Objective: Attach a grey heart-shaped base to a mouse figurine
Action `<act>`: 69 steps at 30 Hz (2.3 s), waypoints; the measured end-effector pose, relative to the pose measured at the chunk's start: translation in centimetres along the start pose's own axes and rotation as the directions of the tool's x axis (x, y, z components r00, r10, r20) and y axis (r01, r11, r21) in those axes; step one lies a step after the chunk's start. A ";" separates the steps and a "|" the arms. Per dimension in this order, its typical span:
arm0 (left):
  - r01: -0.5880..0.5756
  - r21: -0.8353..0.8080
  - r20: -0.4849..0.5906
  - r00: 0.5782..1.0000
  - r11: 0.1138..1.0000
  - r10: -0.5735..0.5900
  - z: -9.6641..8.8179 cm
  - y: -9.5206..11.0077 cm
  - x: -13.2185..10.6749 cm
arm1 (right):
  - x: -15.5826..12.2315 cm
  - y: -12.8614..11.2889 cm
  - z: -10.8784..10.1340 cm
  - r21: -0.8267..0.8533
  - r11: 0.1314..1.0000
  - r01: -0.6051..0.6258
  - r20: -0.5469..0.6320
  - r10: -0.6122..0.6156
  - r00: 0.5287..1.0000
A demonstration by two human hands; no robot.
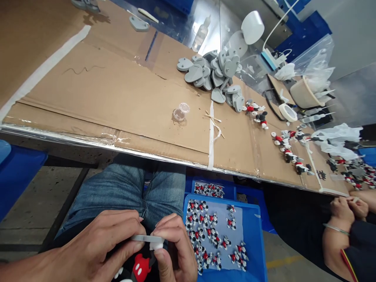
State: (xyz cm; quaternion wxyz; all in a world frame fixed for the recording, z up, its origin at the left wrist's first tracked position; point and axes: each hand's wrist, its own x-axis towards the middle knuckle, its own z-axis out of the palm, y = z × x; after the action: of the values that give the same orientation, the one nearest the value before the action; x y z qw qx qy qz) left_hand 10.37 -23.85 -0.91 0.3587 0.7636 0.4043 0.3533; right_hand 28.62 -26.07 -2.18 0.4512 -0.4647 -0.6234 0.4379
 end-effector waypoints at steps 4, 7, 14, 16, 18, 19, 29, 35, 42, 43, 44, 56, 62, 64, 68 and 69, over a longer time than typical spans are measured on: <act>0.024 -0.023 0.001 1.000 0.999 -0.024 0.1 -0.1 -0.2 | -0.1 0.1 -0.1 -0.015 1.000 0.013 0.002 -0.013 1.000; 0.054 -0.069 0.021 0.998 0.996 -0.052 0.2 -0.3 -0.2 | -0.2 0.1 0.0 -0.026 0.999 0.033 -0.006 -0.033 0.999; 0.128 -0.140 0.132 0.985 0.982 -0.110 0.3 -0.8 -0.1 | 0.0 -0.1 0.0 -0.070 0.997 0.022 -0.018 -0.024 1.000; 0.135 -0.147 0.165 0.980 0.980 -0.110 0.3 -0.8 0.1 | 0.0 -0.2 0.0 -0.083 0.996 0.023 -0.021 -0.025 0.999; 0.140 -0.145 0.181 0.977 0.979 -0.113 0.3 -0.6 0.1 | 0.0 -0.3 0.0 -0.091 0.996 0.023 -0.020 -0.025 1.000; 0.140 -0.147 0.187 0.976 0.979 -0.112 0.2 -0.5 0.1 | 0.0 -0.3 0.0 -0.093 0.995 0.021 -0.019 -0.023 1.000; 0.145 -0.135 0.138 0.982 0.980 -0.126 0.2 -0.5 0.3 | -0.2 -0.2 0.2 -0.087 0.996 -0.005 -0.043 0.001 0.999; 0.130 -0.158 0.146 0.983 0.979 -0.107 0.1 -0.4 0.2 | -0.2 -0.2 0.3 -0.109 0.994 0.029 -0.064 -0.036 0.997; 0.134 -0.172 0.163 0.981 0.976 -0.106 0.1 -0.5 0.1 | -0.2 -0.2 0.2 -0.124 0.992 0.014 -0.048 -0.020 0.999; 0.135 -0.170 0.161 0.981 0.976 -0.107 0.1 -0.5 0.1 | -0.2 -0.2 0.2 -0.123 0.992 0.018 -0.047 -0.024 0.999; 0.135 -0.166 0.160 0.981 0.977 -0.109 0.1 -0.6 0.2 | -0.2 -0.2 0.2 -0.122 0.992 0.021 -0.044 -0.027 0.999; 0.143 -0.178 0.152 0.982 0.974 -0.116 0.1 -0.3 0.2 | -0.1 -0.2 0.2 -0.100 0.995 0.014 -0.043 -0.019 0.999; 0.170 -0.177 0.172 0.975 0.970 -0.140 0.1 -0.5 0.3 | -0.2 -0.1 0.2 -0.099 0.995 0.004 -0.050 -0.009 0.999; 0.174 -0.178 0.182 0.973 0.969 -0.141 0.1 -0.6 0.2 | -0.3 0.0 0.3 -0.102 0.995 0.001 -0.064 -0.008 0.998; 0.178 -0.175 0.182 0.972 0.968 -0.146 0.3 -0.7 0.0 | -0.3 0.0 0.3 -0.104 0.995 0.010 -0.061 -0.016 0.998; 0.181 -0.174 0.183 0.972 0.968 -0.149 0.3 -0.8 0.0 | -0.3 0.0 0.3 -0.104 0.994 0.016 -0.052 -0.021 0.998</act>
State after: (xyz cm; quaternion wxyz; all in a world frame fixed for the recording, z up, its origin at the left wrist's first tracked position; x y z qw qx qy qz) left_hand 10.34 -23.58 -1.71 0.4910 0.7166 0.3993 0.2931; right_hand 28.38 -26.38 -2.32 0.4467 -0.4932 -0.6375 0.3883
